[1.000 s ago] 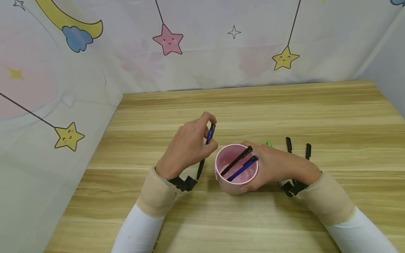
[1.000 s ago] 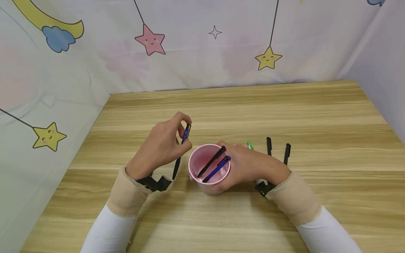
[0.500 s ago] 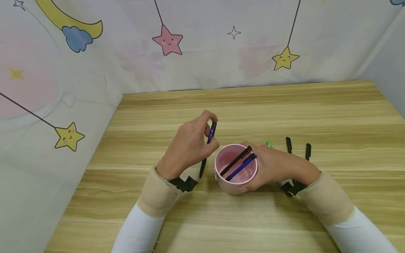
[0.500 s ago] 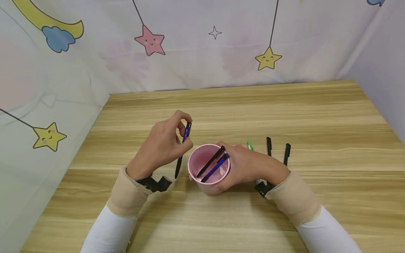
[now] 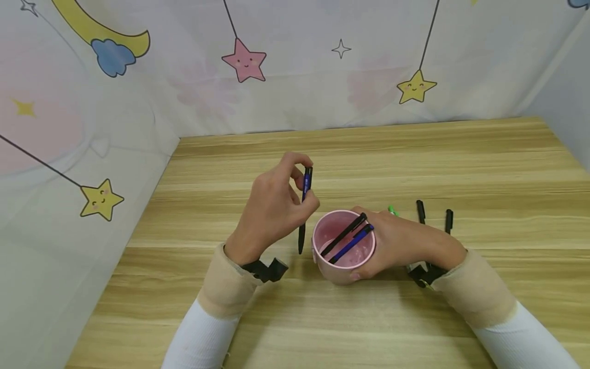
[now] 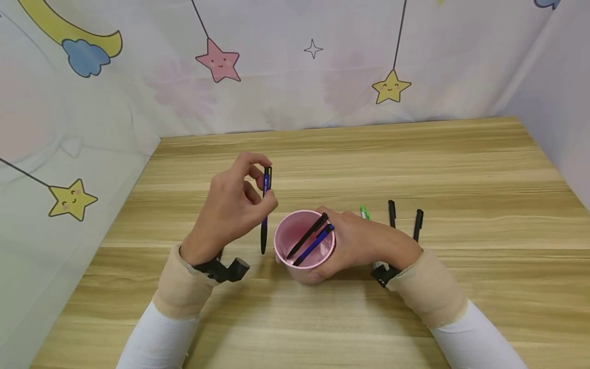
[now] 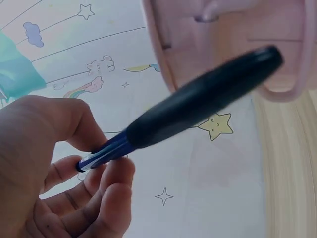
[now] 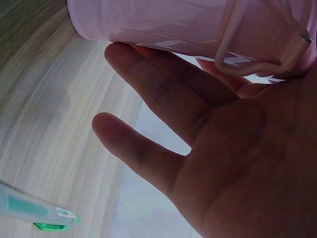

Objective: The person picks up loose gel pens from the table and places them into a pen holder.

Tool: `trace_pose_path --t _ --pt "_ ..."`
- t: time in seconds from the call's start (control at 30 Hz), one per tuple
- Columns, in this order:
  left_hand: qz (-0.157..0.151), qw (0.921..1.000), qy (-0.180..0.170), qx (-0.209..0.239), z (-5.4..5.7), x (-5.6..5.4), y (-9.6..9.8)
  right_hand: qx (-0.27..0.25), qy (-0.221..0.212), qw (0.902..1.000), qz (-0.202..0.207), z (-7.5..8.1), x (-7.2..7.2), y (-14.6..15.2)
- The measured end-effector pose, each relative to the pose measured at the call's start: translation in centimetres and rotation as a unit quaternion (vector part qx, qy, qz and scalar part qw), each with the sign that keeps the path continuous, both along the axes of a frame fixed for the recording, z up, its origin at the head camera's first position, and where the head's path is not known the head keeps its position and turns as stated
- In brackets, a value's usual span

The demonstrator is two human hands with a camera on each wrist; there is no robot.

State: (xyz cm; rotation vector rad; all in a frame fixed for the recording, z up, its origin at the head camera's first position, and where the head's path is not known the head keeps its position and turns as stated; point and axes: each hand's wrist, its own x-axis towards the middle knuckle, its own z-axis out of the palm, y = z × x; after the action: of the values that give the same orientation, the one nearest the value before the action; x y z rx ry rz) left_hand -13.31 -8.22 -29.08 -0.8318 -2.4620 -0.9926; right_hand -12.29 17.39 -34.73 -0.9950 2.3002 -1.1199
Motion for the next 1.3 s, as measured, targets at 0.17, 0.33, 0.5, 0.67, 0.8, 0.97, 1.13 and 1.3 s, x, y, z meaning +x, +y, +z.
trace_pose_path --t 0.17,0.33,0.5,0.67,0.8,0.97,1.13,1.3 --pt "-0.003 0.9997 0.003 0.025 0.23 0.02 0.1 0.005 -0.001 1.0 0.0 -0.02 -0.15 0.17" --pt "-0.004 0.9992 0.001 0.039 0.28 0.03 0.15 0.009 0.003 1.0 0.001 0.0 -0.24 0.26" --pt "-0.012 0.9981 -0.01 0.059 0.37 0.16 0.1 0.007 0.003 1.0 0.002 0.05 -0.24 0.26" --pt "-0.026 0.9956 -0.012 0.089 0.59 0.34 0.09 0.0 -0.001 1.0 0.009 -0.09 -0.31 0.24" --pt "-0.034 0.9926 -0.011 0.116 0.66 0.36 0.11 -0.005 -0.005 0.9999 0.011 -0.17 -0.36 0.26" --pt "-0.045 0.988 -0.009 0.148 0.69 0.4 0.12 -0.009 -0.007 0.9999 0.01 -0.19 -0.34 0.27" --pt "-0.05 0.9853 -0.008 0.163 0.83 0.57 0.17 -0.012 -0.013 0.9997 0.014 -0.16 -0.35 0.24" --pt "-0.053 0.9833 -0.012 0.174 0.98 0.77 0.23 -0.011 -0.012 0.9997 0.016 -0.14 -0.37 0.18"
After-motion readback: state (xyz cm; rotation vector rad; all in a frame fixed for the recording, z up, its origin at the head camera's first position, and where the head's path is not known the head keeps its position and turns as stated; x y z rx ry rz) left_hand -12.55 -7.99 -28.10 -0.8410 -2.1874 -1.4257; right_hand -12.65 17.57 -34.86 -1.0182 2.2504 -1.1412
